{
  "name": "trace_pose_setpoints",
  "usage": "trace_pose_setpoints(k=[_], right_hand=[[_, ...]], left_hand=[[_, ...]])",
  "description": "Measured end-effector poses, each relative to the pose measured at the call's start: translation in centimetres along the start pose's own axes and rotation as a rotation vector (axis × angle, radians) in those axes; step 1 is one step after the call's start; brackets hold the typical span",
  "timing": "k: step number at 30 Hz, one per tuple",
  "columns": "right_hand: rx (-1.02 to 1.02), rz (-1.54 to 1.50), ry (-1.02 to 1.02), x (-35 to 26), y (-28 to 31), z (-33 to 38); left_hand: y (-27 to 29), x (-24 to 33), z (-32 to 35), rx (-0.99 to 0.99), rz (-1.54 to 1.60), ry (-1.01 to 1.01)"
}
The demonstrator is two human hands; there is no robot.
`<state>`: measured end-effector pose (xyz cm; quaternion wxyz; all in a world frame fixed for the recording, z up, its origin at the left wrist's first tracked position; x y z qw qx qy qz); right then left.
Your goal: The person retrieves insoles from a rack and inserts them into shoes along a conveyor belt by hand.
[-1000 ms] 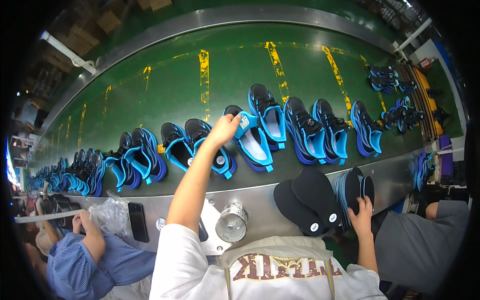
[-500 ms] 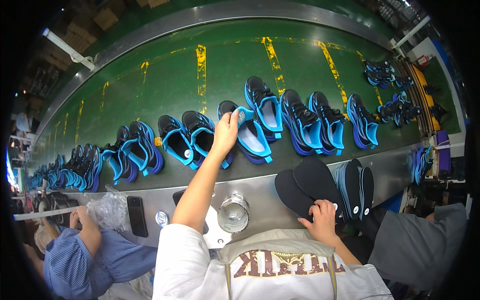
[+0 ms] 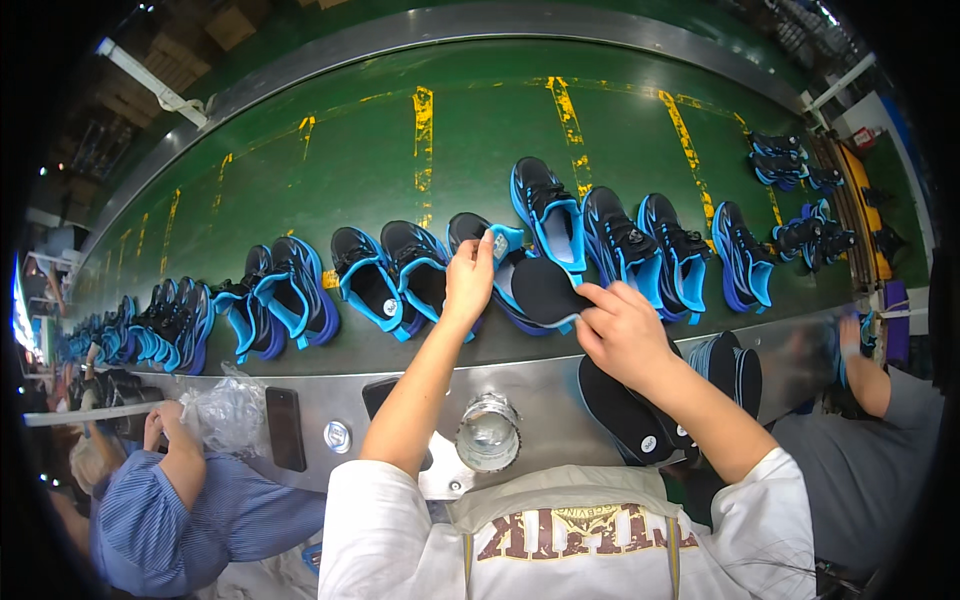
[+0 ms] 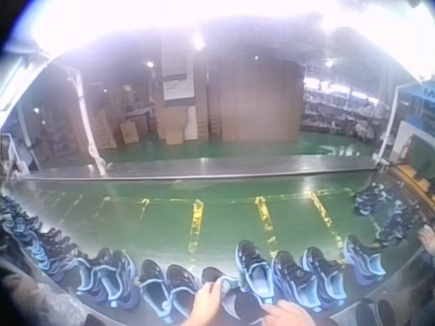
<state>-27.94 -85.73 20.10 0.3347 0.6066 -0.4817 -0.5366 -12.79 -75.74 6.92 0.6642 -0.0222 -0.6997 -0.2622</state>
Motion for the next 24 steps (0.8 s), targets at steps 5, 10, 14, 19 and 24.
trace_pose_setpoints(k=[5,10,14,19,24], right_hand=[[-0.148,0.15,0.008,0.8,-8.6,-3.4],[-0.194,0.181,-0.157,1.6,-12.7,-4.6],[-0.338,0.104,-0.184,0.2,-9.6,-4.8],[-0.879,0.159,-0.213,1.9,-11.6,-5.5],[-0.839,0.201,-0.075,1.5,-14.8,-5.4]], left_hand=[[-0.3,0.1,-0.4,-0.022,0.049,0.013],[0.1,0.2,-0.5,-0.02,0.016,0.001],[0.3,0.4,-0.2,-0.057,-0.014,0.027],[0.4,-0.1,-0.4,-0.06,0.024,0.034],[0.7,0.2,-0.4,-0.084,0.003,0.007]])
Point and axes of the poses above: each hand's wrist, its own z-axis away from the middle knuckle, its own y-axis out of the back of the hand, x = y × z, the point moved 8 cm from there along -z, towards the middle knuckle, and after that the axes turned 8 degrees about -y, right-handed, at the moved point
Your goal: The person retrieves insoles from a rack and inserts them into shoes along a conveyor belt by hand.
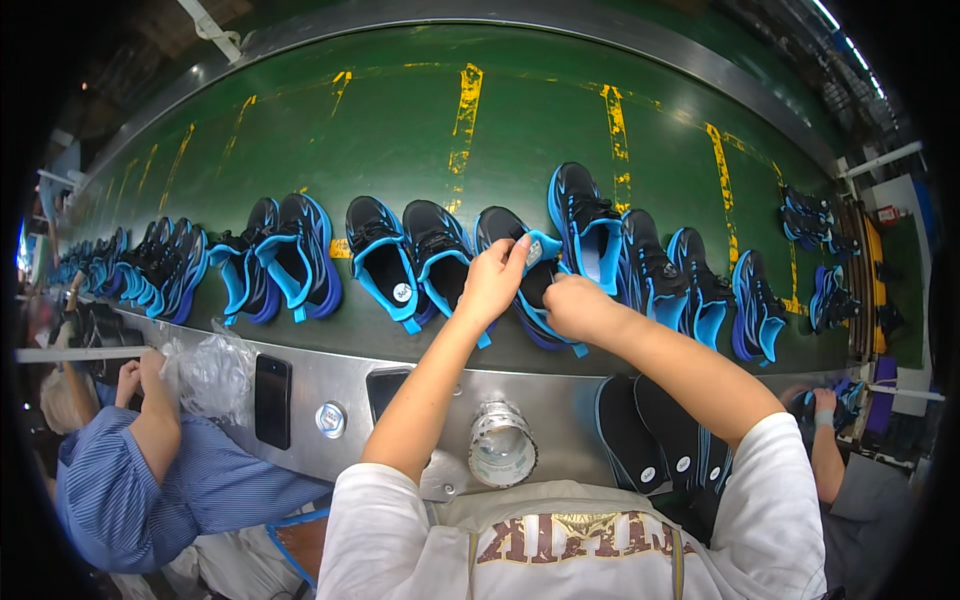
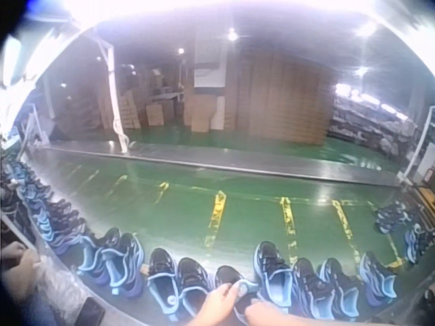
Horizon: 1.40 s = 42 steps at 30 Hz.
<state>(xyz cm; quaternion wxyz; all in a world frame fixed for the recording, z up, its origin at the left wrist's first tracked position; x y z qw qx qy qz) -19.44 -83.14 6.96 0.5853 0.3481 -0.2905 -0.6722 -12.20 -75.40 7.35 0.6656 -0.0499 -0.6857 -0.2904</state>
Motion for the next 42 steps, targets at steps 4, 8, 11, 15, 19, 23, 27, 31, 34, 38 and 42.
trace_pose_setpoints(k=[4,8,11,15,19,23,27,31,34,38,42], right_hand=[[0.392,-0.065,0.092,0.3,-0.1,-1.3],[0.225,0.059,0.065,-0.3,-0.9,-1.7],[0.044,0.287,0.047,-0.4,-2.2,-2.4],[-0.166,0.465,0.087,-0.4,-3.6,-2.7],[-0.196,0.437,0.091,-0.3,-4.4,-3.0],[0.103,0.023,0.137,-0.1,-3.1,-3.7],[0.021,-0.116,0.151,-0.1,-5.7,-7.8],[-0.053,-0.18,0.117,0.3,-6.6,-9.6],[-0.05,-0.143,0.108,-0.6,-5.3,-9.6],[-0.112,-0.023,0.092,-1.1,-3.3,-8.8],[-0.209,0.203,0.219,-2.0,-1.5,-3.4]], left_hand=[[-0.6,1.0,-0.1,-0.006,0.004,-0.036],[-0.4,0.5,0.1,0.014,-0.036,-0.106],[-0.7,0.0,-0.2,0.008,-0.053,-0.084],[-1.4,-1.7,-0.4,-0.037,0.048,0.047],[-1.7,-1.1,-0.1,0.099,0.11,0.07],[-1.5,0.3,1.1,0.343,-0.078,-0.068],[-2.4,0.8,1.9,0.408,-0.149,-0.137],[-3.3,0.8,1.8,0.38,-0.218,-0.195],[-2.8,0.8,1.8,0.42,-0.31,-0.252],[-2.8,0.3,1.7,0.44,-0.305,-0.262],[-1.6,-2.3,1.0,0.41,-0.167,0.034]])
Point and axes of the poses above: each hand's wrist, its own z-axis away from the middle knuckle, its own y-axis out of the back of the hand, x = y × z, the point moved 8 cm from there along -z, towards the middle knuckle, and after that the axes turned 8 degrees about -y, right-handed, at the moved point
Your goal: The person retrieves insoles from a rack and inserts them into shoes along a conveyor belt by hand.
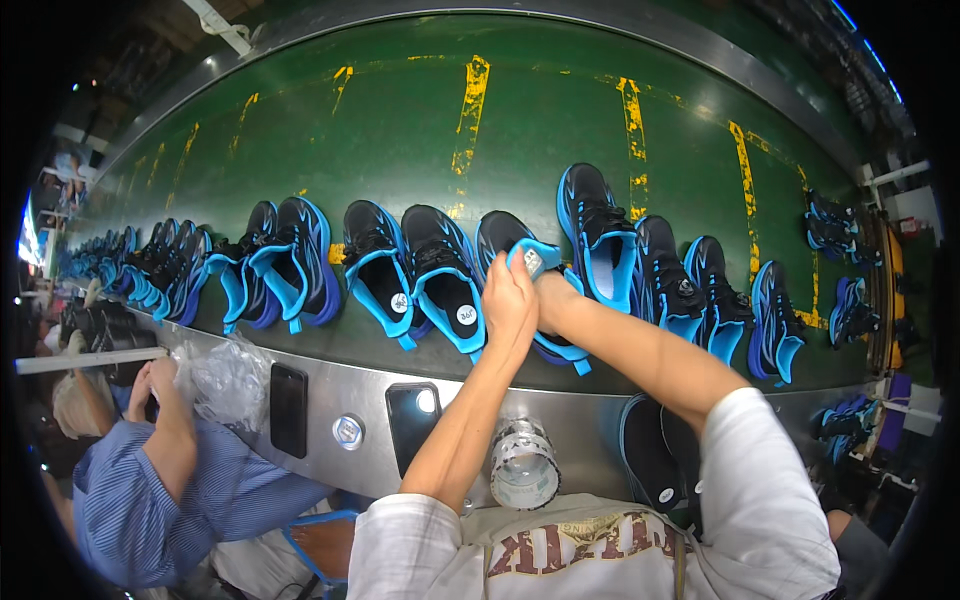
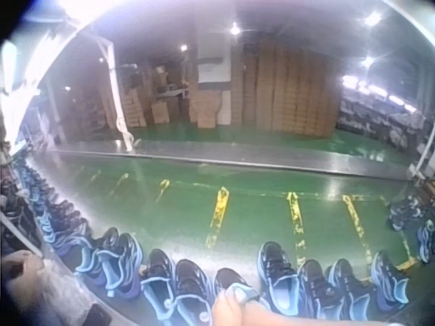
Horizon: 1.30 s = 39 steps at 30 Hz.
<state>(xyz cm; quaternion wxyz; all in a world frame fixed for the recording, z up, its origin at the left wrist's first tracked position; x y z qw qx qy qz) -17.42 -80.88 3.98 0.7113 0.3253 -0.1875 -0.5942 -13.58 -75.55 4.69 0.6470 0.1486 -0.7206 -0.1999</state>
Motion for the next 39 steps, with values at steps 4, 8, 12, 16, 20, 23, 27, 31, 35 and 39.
trace_pose_setpoints(k=[4,8,12,16,20,23,27,31,35,39], right_hand=[[-0.259,0.013,0.07,0.2,-0.8,5.8],[-0.046,-0.011,0.003,0.7,-1.9,5.5],[0.963,-0.303,0.116,1.1,-1.3,11.3],[0.996,-0.387,0.037,1.2,-4.1,14.4],[0.985,-0.423,-0.006,1.4,-5.6,15.3],[1.004,-0.463,-0.065,1.1,-3.7,15.7],[1.123,-0.715,-0.342,5.8,-3.6,20.5],[0.978,-0.695,-0.986,16.3,-9.9,22.0],[0.66,-0.608,-0.977,20.9,-10.6,18.7],[0.736,-0.622,-0.97,26.2,-9.3,18.8]], left_hand=[[0.3,0.9,-0.9,-0.105,0.146,0.232],[1.6,6.5,-1.5,0.108,-0.25,-0.456],[0.9,7.2,-1.2,-0.202,-0.456,-0.686],[1.0,10.2,2.1,-0.277,-0.496,-0.901],[0.7,9.6,3.0,-0.269,-0.606,-0.925],[-0.6,6.4,0.9,-0.346,-0.753,-0.948],[-1.5,5.1,0.3,-0.53,-0.837,-0.934],[-1.5,4.8,0.0,-0.606,-0.807,-0.835],[0.5,5.8,-2.1,-0.433,-0.339,-0.551],[2.8,6.3,-2.1,-0.309,0.382,-0.09]])
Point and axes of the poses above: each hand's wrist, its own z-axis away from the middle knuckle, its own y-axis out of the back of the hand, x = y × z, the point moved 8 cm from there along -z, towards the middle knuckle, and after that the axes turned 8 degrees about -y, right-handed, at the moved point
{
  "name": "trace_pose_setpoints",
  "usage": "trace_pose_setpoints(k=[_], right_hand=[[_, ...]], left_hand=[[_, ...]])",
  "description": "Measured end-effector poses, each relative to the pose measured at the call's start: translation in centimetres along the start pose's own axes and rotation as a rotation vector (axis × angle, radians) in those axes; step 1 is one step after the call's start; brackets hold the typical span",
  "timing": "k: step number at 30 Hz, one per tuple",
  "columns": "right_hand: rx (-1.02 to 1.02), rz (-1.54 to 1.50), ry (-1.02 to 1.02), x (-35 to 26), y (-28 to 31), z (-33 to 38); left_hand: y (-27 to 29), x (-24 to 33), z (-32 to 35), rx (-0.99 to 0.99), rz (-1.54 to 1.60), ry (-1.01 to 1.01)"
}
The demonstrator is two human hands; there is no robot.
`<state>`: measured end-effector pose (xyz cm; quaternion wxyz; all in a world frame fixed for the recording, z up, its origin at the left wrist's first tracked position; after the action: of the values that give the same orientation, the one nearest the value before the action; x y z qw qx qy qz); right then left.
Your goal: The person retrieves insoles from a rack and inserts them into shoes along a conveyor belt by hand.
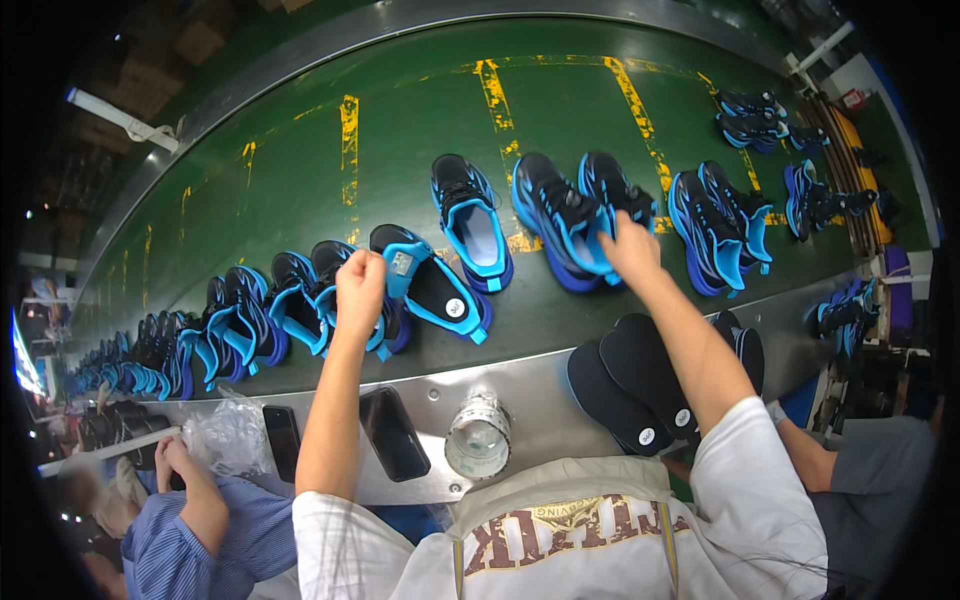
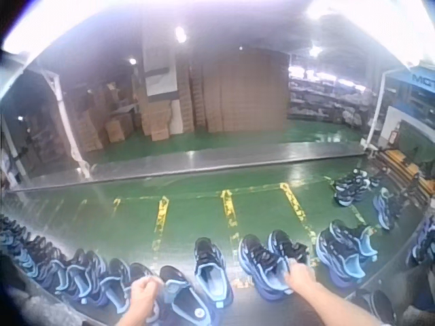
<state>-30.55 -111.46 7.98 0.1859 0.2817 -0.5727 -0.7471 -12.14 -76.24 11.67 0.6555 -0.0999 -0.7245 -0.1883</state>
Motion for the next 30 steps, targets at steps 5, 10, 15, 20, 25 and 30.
trace_pose_setpoints(k=[5,10,15,20,25,30], right_hand=[[0.324,-0.312,0.305,2.0,6.7,2.1],[-0.04,-0.178,0.407,5.7,4.9,16.6],[-0.09,-0.138,0.118,11.0,3.8,24.0],[-0.045,-0.274,0.079,13.2,4.9,24.1],[0.068,-0.513,0.124,10.1,12.9,17.7],[-0.646,-0.54,0.202,-0.9,10.7,11.1]], left_hand=[[0.3,2.0,0.8,0.148,0.685,0.146],[-2.2,5.3,-0.8,0.004,0.5,0.099],[-10.2,6.0,-3.3,-0.322,-0.893,-0.419],[-11.5,1.5,-6.7,-0.368,-0.78,-0.509],[-13.6,-0.8,-6.1,-0.423,-0.508,-0.076],[-15.6,-1.8,-3.0,-0.364,-0.445,0.006]])
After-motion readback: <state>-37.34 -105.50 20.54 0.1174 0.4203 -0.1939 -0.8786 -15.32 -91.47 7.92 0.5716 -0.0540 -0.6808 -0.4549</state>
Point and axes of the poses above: each hand's wrist, its own z-axis away from the middle knuckle, its own y-axis out of the back of the hand, x = y × z, the point moved 8 cm from there along -z, towards the middle knuckle, and after that the axes turned 8 degrees about -y, right-handed, at the moved point
